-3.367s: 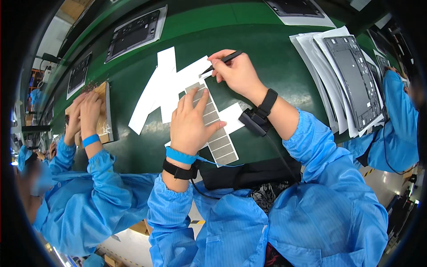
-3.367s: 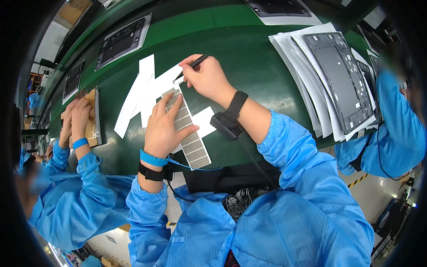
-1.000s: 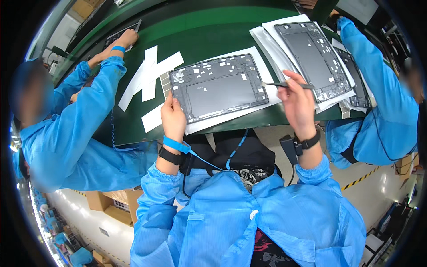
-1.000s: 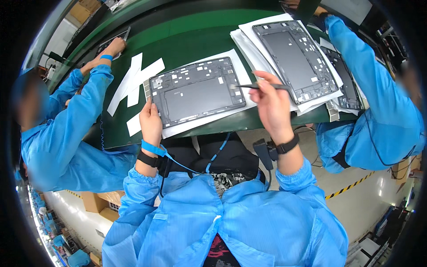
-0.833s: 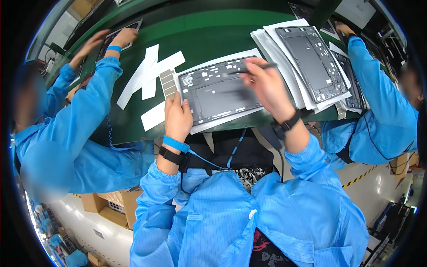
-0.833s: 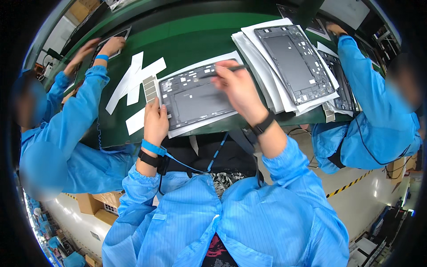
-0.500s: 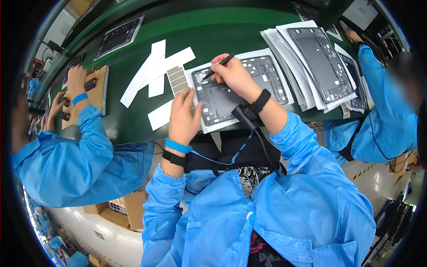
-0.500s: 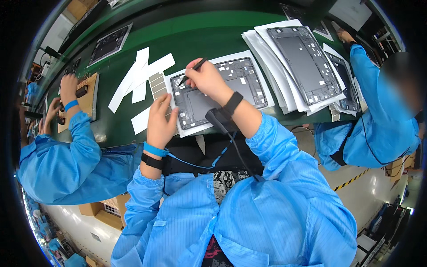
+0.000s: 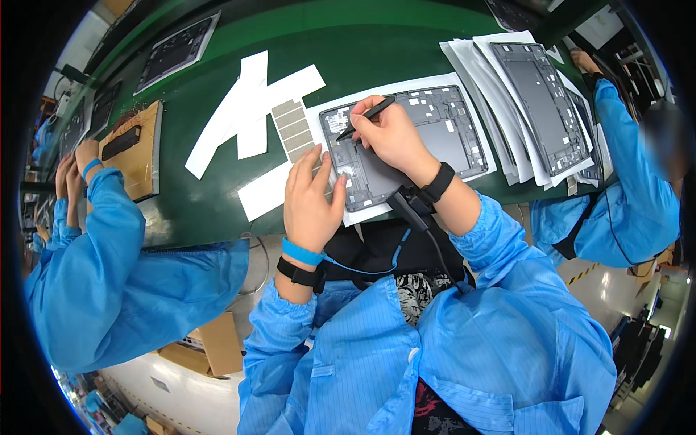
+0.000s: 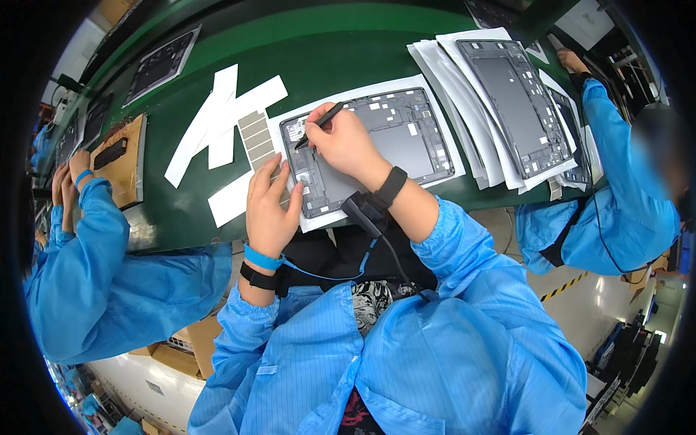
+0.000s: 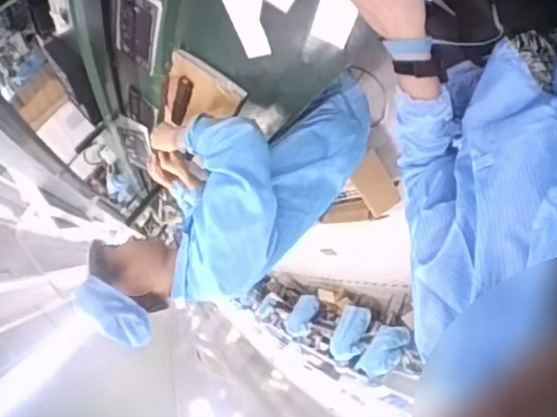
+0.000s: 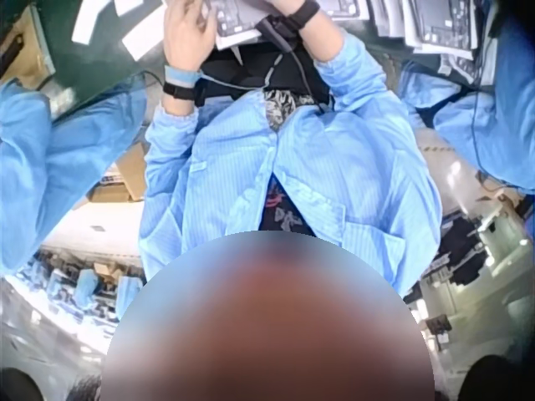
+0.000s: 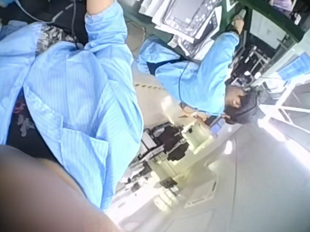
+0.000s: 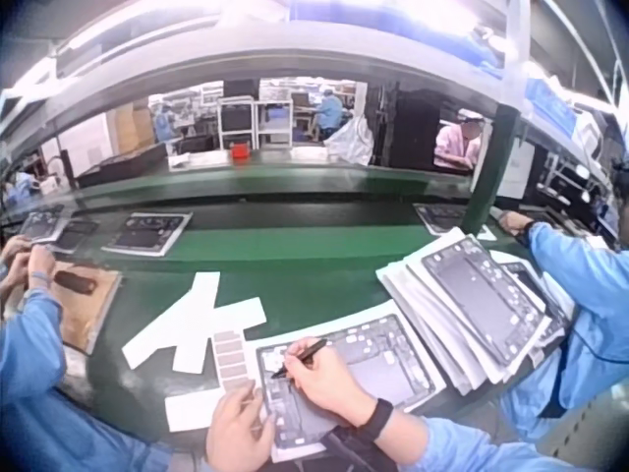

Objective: Applying adhesive components and inspecting electronic device chassis on a factory assembly line.

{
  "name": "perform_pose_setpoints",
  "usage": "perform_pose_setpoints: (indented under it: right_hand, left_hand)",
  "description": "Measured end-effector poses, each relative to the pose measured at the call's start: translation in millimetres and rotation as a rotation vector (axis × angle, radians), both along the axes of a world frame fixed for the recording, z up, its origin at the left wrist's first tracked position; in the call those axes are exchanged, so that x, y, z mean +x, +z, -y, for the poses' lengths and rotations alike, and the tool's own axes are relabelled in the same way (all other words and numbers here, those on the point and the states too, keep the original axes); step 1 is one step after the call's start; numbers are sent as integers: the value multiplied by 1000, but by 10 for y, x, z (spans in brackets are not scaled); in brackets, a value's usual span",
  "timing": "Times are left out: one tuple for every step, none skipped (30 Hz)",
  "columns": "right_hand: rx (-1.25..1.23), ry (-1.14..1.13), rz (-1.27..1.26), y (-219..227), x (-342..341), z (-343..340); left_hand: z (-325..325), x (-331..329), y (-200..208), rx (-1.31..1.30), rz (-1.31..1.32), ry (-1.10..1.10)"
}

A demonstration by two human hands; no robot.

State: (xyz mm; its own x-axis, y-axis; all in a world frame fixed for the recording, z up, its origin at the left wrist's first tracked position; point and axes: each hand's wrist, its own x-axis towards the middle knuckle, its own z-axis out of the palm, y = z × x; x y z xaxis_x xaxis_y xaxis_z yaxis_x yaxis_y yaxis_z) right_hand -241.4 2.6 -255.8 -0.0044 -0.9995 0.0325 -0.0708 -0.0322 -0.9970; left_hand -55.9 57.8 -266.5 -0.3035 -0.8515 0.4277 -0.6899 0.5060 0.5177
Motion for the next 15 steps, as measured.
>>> perform_pose_setpoints:
  right_hand:
    - [2, 7, -22, 3, 2, -4]
    - [4, 6, -22, 15, 1, -6]
    - [-4, 8, -68, 31, -3, -14]
    - [-12, 11, -113, 35, -4, -17]
    - [-9, 12, -112, 24, -2, -12]
    - [-27, 5, -116, 10, -9, -8]
    - [-45, -3, -120, -1, -15, -4]
    - [-42, -4, -120, -6, -18, -4]
    - [-43, -8, -126, -8, -14, -4]
    - [-45, -12, -132, -6, -15, -6]
    - [-43, -13, -132, 11, -18, -16]
    - [-38, -13, -153, 43, -5, -24]
    - [-34, -13, -175, 62, 5, -30]
    - [-36, -10, -173, 36, 12, -32]
    - [-53, -14, -152, 6, 13, -20]
  left_hand:
    - [0, -3, -9, -5, 5, 3]
    - [3, -4, -14, -10, 10, 6]
    - [2, -5, -12, -6, 10, 7]
    - [3, -5, -6, -7, 11, 6]
    - [5, -5, 4, -8, 12, 6]
    - [8, -8, 10, -4, 11, 5]
    - [15, -8, 22, 13, 21, -1]
    - [24, -11, 40, 30, 31, -7]
    - [31, -13, 73, 33, 31, -8]
    - [41, -17, 120, 47, 53, -9]
    - [54, -24, 163, 62, 74, -11]
    - [69, -46, 209, 61, 76, -9]
    - [81, -96, 254, 74, 115, 25]
    - [88, -146, 280, 86, 154, 59]
    - [108, -198, 277, 80, 156, 62]
